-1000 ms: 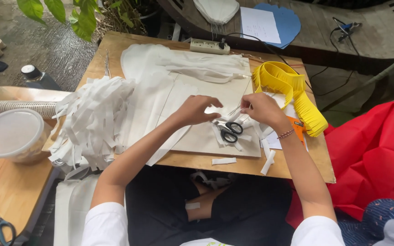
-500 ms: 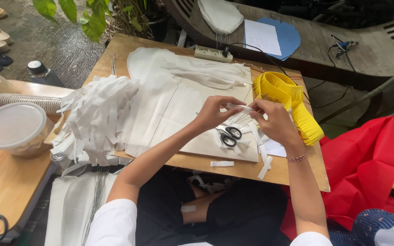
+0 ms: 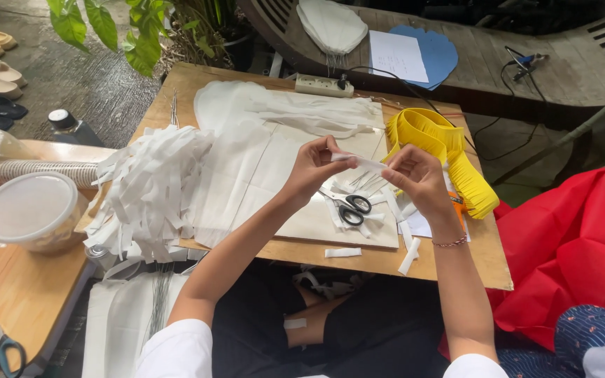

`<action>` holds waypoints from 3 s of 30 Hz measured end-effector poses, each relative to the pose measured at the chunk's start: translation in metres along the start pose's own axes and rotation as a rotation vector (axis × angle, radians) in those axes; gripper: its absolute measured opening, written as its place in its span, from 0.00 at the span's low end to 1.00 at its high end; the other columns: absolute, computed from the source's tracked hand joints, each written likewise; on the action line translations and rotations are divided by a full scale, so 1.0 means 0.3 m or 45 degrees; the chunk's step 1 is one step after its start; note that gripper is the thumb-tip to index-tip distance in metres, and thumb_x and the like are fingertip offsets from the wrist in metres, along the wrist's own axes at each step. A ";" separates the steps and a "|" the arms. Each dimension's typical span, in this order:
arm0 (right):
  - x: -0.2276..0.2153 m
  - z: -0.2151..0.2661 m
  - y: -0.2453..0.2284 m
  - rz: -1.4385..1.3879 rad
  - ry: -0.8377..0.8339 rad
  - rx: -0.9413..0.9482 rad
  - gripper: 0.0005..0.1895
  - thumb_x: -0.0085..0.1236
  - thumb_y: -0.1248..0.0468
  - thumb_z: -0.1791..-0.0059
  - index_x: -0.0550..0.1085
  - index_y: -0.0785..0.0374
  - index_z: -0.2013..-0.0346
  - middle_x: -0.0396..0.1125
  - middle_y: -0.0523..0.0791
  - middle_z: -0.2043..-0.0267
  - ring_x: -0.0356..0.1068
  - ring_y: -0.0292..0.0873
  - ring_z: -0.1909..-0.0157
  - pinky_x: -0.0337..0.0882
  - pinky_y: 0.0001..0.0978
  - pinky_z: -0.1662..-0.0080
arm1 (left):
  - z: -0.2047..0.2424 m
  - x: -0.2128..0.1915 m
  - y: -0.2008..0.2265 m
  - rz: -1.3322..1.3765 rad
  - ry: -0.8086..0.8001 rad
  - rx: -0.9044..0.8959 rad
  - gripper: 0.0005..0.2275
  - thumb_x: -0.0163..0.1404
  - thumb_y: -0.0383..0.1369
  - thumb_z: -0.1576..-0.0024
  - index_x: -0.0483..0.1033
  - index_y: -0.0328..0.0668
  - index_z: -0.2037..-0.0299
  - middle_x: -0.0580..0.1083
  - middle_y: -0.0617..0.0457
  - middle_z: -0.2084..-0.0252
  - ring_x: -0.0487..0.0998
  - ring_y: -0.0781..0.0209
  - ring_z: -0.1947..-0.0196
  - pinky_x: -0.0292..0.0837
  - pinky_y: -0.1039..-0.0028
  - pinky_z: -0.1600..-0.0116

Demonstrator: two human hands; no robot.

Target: Organizing and preparing small strips of white fabric by rolling or folding them on a workbench.

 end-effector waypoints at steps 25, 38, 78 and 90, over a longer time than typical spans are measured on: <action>-0.108 -0.054 0.055 -1.081 -0.016 -0.039 0.14 0.58 0.64 0.47 0.65 0.53 0.48 0.68 0.40 0.59 0.67 0.33 0.60 0.73 0.29 0.54 | 0.016 -0.270 0.043 -0.228 0.118 -0.126 0.16 0.67 0.31 0.50 0.80 0.38 0.52 0.79 0.50 0.69 0.78 0.68 0.69 0.79 0.76 0.56; -0.125 -0.324 0.172 0.233 0.126 0.124 0.16 0.53 0.75 0.48 0.71 0.62 0.46 0.73 0.51 0.60 0.77 0.43 0.57 0.78 0.30 0.55 | -0.183 -0.639 -0.023 -1.098 0.276 0.152 0.07 0.61 0.23 0.49 0.85 0.44 0.61 0.82 0.51 0.65 0.84 0.54 0.60 0.75 0.68 0.47; 0.200 -0.130 0.305 0.978 -0.436 0.282 0.05 0.65 0.63 0.51 0.78 0.59 0.63 0.75 0.48 0.63 0.76 0.51 0.57 0.74 0.42 0.52 | 0.033 -0.168 -0.067 -1.374 -0.287 -0.007 0.08 0.56 0.29 0.45 0.81 0.51 0.56 0.81 0.52 0.54 0.80 0.47 0.48 0.69 0.49 0.42; 0.079 -0.053 0.132 0.220 0.092 0.024 0.02 0.58 0.69 0.44 0.76 0.64 0.58 0.71 0.43 0.63 0.73 0.35 0.55 0.74 0.29 0.47 | 0.050 0.005 -0.092 -0.741 0.111 0.212 0.05 0.61 0.37 0.42 0.81 0.52 0.59 0.82 0.57 0.62 0.84 0.58 0.59 0.72 0.66 0.48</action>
Point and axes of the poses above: each hand's wrist, its own z-axis away from the middle knuckle, its own x-axis out of the palm, y = z × x, the point moved 7 cm from there along -z, towards the middle knuckle
